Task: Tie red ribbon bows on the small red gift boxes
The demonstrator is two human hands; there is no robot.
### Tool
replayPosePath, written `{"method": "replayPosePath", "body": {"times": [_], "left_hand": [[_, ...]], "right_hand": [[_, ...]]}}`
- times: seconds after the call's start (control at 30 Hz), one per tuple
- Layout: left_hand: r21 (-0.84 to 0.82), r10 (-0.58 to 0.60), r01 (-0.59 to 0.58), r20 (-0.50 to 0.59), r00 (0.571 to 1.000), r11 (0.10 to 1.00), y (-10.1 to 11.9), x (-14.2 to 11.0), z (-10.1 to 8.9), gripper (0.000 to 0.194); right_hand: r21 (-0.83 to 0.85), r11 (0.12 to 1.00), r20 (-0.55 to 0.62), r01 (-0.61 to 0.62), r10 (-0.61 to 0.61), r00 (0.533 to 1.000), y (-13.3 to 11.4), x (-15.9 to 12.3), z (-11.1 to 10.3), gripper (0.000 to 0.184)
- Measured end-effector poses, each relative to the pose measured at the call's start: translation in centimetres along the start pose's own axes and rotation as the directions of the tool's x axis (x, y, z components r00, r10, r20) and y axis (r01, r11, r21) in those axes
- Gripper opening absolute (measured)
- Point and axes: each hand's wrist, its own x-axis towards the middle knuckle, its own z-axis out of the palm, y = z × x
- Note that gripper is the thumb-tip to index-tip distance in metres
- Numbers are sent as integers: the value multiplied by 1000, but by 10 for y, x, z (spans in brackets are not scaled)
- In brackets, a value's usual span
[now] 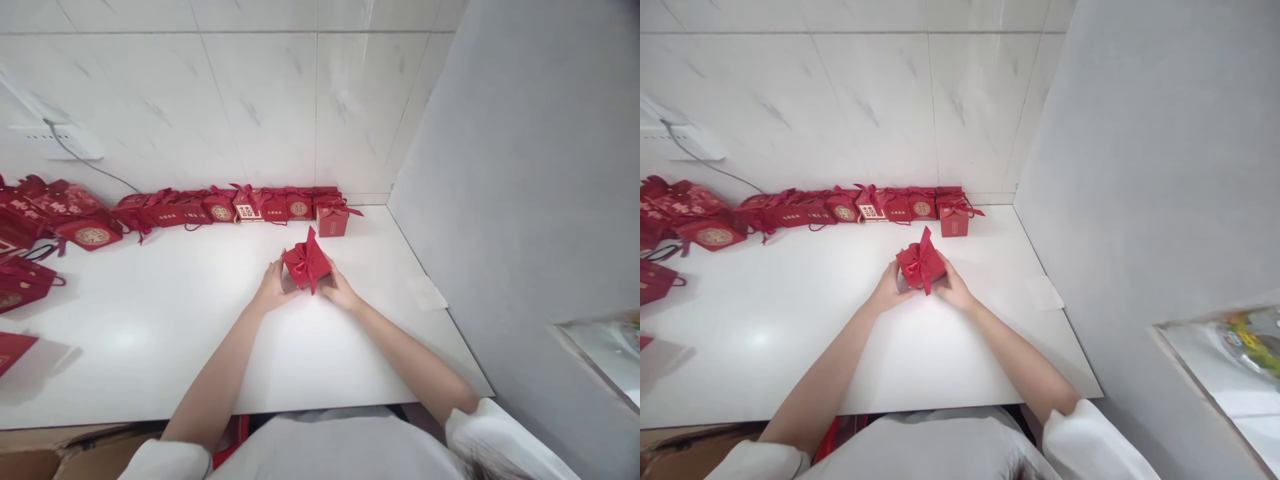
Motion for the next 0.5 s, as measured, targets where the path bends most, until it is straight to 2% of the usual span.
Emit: {"method": "replayPosePath", "body": {"times": [0.07,0.17,0.3,0.4,0.5], "left_hand": [[-29,-20,19,-38,999,999,-6,1,1,105],[-128,-39,31,-55,998,991,-9,0,2,112],[-299,-162,154,-2,987,942,-9,-2,2,100],[-321,-219,203,-13,976,925,-10,1,4,84],[-308,-252,229,-36,967,923,-6,3,6,74]], "right_hand": [[16,998,-34,-60,60,998,4,4,1,80],[44,992,-67,-121,124,990,10,8,0,59],[86,989,-61,-122,127,990,12,6,-2,34],[115,986,-45,-118,124,991,11,3,-1,34],[136,982,-76,-130,141,987,11,4,2,44]]}}
